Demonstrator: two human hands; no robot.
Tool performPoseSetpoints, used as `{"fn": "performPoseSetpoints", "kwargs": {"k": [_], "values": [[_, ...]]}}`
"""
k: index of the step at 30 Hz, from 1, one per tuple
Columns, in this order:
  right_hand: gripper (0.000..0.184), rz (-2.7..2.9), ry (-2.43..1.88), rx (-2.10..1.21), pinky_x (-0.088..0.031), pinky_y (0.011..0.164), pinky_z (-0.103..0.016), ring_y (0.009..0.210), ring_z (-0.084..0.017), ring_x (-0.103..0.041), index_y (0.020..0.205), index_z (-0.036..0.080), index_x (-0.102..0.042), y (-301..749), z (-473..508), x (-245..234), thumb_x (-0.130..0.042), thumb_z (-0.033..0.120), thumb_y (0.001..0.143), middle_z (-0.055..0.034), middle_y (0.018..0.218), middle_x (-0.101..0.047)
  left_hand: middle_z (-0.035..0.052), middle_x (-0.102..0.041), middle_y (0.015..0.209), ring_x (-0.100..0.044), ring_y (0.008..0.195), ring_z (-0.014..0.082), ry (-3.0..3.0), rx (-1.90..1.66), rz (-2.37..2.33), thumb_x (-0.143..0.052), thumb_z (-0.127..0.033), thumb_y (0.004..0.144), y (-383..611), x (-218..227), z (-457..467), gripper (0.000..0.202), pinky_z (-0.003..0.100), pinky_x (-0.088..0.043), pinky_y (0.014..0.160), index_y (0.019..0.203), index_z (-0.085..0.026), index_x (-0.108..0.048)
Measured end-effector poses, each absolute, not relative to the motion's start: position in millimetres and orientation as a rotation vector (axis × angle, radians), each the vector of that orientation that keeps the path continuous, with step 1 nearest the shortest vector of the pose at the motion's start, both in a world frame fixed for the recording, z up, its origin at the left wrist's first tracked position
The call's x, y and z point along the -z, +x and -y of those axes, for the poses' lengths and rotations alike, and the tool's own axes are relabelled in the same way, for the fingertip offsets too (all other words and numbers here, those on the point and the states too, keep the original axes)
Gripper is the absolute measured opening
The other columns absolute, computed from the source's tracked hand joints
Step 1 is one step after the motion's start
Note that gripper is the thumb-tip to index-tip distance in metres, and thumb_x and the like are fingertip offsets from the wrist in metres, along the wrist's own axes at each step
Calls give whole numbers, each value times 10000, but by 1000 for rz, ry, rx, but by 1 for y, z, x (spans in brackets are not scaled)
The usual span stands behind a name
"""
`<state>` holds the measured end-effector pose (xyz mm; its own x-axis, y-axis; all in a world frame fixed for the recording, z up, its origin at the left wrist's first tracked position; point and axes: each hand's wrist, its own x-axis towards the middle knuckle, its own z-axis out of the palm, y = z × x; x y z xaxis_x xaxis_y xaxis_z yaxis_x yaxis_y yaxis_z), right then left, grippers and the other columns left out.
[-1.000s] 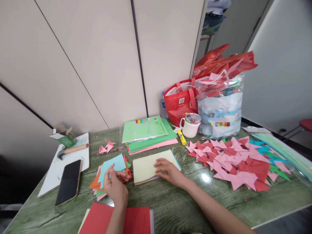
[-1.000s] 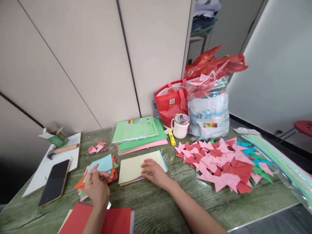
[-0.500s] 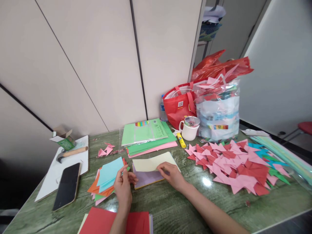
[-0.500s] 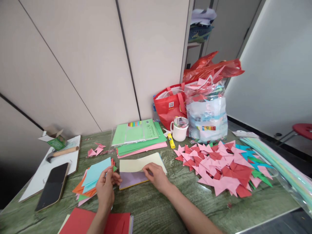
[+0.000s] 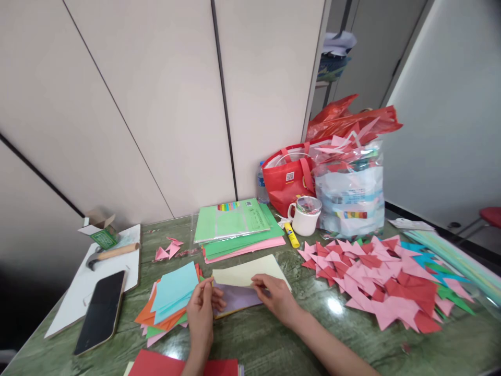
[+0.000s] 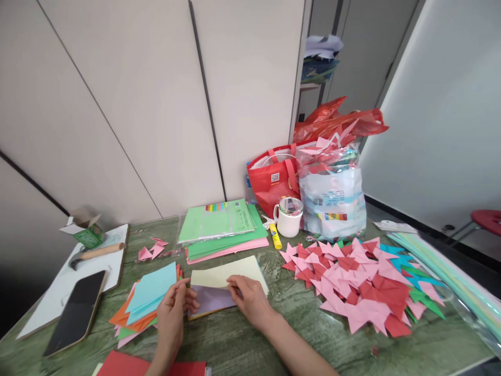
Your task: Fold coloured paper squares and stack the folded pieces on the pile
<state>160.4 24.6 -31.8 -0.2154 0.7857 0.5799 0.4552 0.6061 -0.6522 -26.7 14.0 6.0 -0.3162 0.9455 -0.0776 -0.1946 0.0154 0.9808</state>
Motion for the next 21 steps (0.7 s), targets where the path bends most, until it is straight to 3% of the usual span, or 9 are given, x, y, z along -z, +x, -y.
{"fn": "performPoseSetpoints", "kwargs": {"k": [7,14,21], "values": [[85,1862,-1081,-595,-481,592,-218,620,-124,-602,833,195,-575,158,-25,31,-521,188,767,-12,688,-640,-43,-539,380,-489,344,140,819,-1471,-1396,-616,-487,600,-24,-5,-13,412,223,-361,364,844,-159,-570],[166,1901,-1128,-582,-457,553,-212,586,-121,-572,865,212,-587,158,-24,30,-537,142,723,0,666,-622,-83,-446,346,-380,274,92,783,-1577,-1455,-607,-502,601,-21,-10,-10,421,179,-269,285,858,-171,-567],[69,1910,-1194,-694,-431,553,-214,596,-131,-567,689,198,-637,159,-26,25,-657,144,651,-4,647,-610,-82,-475,398,-312,254,56,772,-1641,-1483,-570,-459,670,-25,-6,-9,415,154,-218,260,969,-174,-528]]}}
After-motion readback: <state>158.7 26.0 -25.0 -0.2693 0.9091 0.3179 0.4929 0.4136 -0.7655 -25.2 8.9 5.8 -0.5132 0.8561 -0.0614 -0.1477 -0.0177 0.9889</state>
